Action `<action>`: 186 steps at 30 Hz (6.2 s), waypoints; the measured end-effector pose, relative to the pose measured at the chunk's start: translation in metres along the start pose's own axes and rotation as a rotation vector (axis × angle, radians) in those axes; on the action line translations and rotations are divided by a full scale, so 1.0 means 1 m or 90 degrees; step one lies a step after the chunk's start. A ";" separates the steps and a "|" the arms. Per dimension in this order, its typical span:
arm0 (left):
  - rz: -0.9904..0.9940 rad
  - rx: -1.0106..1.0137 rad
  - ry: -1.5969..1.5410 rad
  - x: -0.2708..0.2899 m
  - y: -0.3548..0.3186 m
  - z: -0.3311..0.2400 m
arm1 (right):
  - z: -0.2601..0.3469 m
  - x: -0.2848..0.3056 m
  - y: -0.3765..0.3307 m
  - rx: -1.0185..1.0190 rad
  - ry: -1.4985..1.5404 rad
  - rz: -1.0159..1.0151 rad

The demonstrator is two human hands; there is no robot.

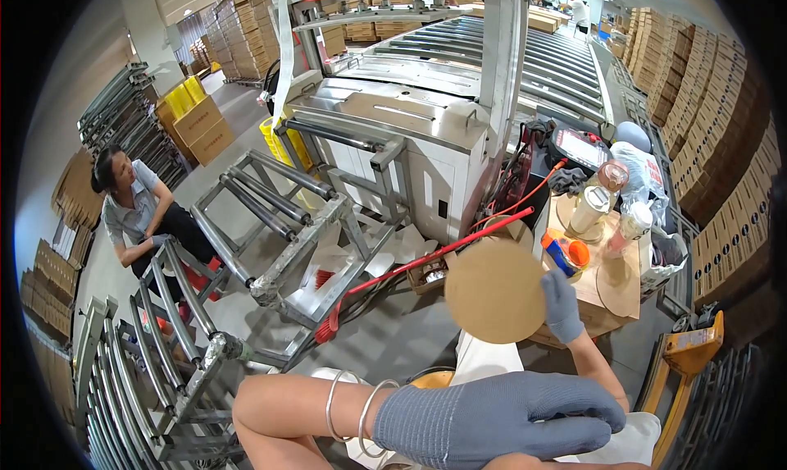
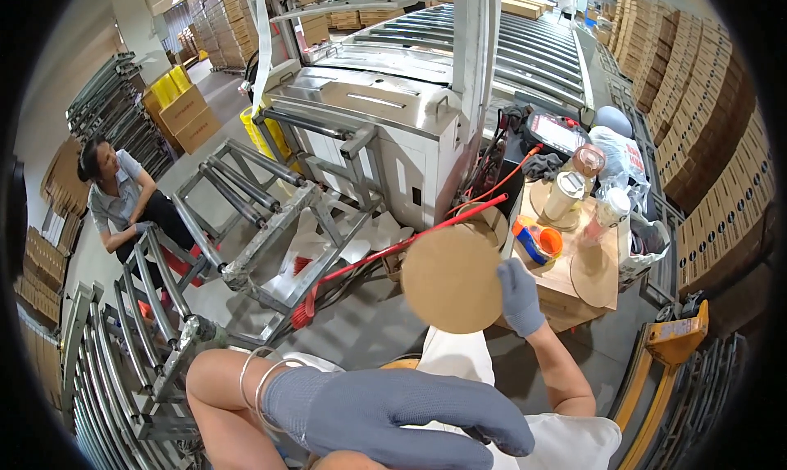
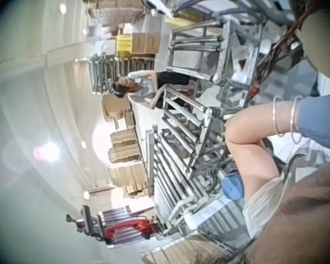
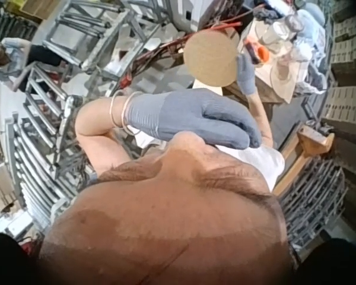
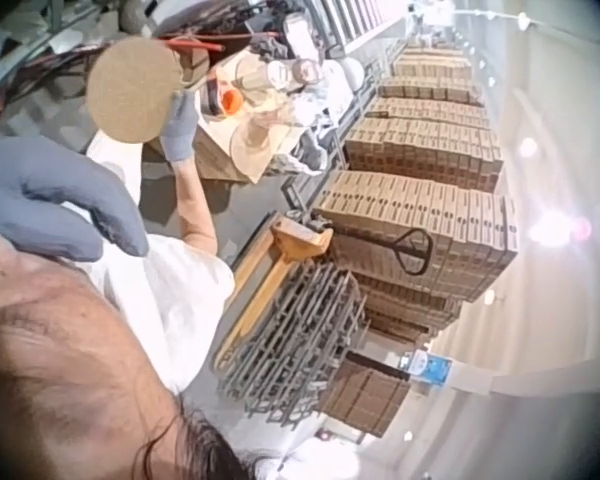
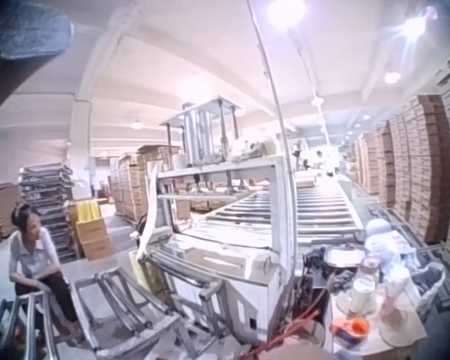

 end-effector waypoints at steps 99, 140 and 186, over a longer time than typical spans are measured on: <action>-0.151 -0.167 -0.166 0.020 -0.083 -0.019 | 0.048 0.016 -0.002 -0.197 0.262 0.169; -0.547 0.000 0.097 0.007 -0.120 -0.012 | 0.072 -0.009 0.002 -0.162 0.122 0.290; 0.121 0.145 0.356 -0.017 -0.034 0.016 | 0.028 -0.002 -0.013 -0.159 0.015 0.274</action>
Point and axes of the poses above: each hand's wrist, its own y-axis towards the middle knuckle, its own x-axis out of the back of the hand, z = x × y, the point moved 1 cm from there along y, towards the middle knuckle, and after that the axes turned 5 degrees about -z, right-handed, at the moved point
